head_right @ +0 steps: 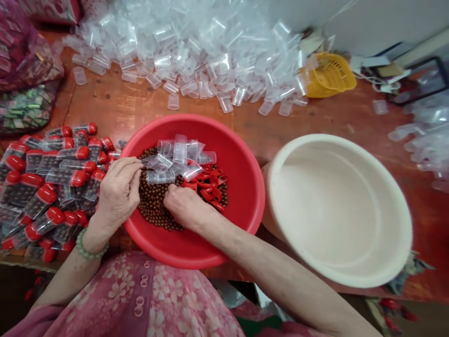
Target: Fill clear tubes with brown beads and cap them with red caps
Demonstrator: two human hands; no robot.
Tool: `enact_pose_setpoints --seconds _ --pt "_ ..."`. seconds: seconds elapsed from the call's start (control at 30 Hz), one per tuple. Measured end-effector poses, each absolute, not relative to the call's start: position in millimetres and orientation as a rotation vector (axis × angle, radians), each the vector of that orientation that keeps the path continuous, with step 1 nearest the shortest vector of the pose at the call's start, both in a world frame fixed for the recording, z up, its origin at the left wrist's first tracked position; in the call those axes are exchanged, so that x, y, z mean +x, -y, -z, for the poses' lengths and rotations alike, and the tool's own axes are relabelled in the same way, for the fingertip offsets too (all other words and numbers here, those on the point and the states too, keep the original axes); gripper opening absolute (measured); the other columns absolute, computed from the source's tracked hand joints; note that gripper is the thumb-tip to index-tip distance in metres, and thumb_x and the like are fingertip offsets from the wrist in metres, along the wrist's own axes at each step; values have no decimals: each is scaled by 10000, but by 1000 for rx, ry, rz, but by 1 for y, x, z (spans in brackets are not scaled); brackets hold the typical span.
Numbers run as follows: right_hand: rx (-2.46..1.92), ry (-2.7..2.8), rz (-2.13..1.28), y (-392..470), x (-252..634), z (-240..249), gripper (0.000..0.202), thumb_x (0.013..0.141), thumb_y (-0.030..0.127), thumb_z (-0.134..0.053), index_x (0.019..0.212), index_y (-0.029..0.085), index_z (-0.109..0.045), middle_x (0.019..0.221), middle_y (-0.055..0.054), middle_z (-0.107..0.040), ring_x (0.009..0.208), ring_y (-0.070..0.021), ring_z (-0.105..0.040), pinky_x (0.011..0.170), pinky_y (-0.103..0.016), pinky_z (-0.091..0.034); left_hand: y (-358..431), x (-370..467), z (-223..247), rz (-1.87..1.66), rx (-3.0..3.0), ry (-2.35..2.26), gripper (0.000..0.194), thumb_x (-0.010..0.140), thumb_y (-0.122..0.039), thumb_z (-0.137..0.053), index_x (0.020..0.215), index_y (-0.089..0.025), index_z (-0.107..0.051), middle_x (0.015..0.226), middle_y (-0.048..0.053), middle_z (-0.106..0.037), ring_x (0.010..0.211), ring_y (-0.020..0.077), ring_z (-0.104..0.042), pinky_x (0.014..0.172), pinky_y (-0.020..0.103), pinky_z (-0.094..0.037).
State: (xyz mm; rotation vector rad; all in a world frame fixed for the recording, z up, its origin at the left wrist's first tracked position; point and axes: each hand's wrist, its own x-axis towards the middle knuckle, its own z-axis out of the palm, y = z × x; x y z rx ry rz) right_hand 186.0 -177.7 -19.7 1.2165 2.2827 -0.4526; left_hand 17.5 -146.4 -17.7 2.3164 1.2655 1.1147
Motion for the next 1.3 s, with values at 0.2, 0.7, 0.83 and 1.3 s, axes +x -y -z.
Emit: enact_pose_setpoints --seconds 0.2,0.7,0.83,1.3 --pt "1065 -2477 620 167 161 37 308 797 106 -526 1085 60 -625 1042 -186 -652 894 -256 -665 751 -326 -507 146 15 20 -1035 2359 -1268 240 927 -122 -422 1011 -104 -646 1046 123 -692 1007 213 -623 920 372 -516" --pt "1419 -2496 1916 160 194 8 315 766 154 -592 1081 156 -601 851 -2 -648 711 -126 -583 692 -259 -509 156 -11 -15 -649 1919 -921 505 851 -81 -451 1353 -139 -451 1414 150 -511 1306 224 -501 1113 413 -417" --pt "1377 -2673 1899 163 203 -10 275 816 179 -585 1086 140 -625 1006 -52 -692 924 -161 -637 883 -316 -513 157 -7 -16 -502 1923 -816 599 845 -196 -568 1411 -111 -392 1446 190 -474 1344 270 -461 1137 471 -377" --pt "1894 -2713 1539 176 244 -25 199 896 232 -571 1001 174 -730 930 -39 -762 846 -152 -694 801 -263 -521 163 21 -14 -592 1443 -914 270 820 -329 -686 1038 -174 -726 976 49 -747 898 196 -676 855 321 -532"
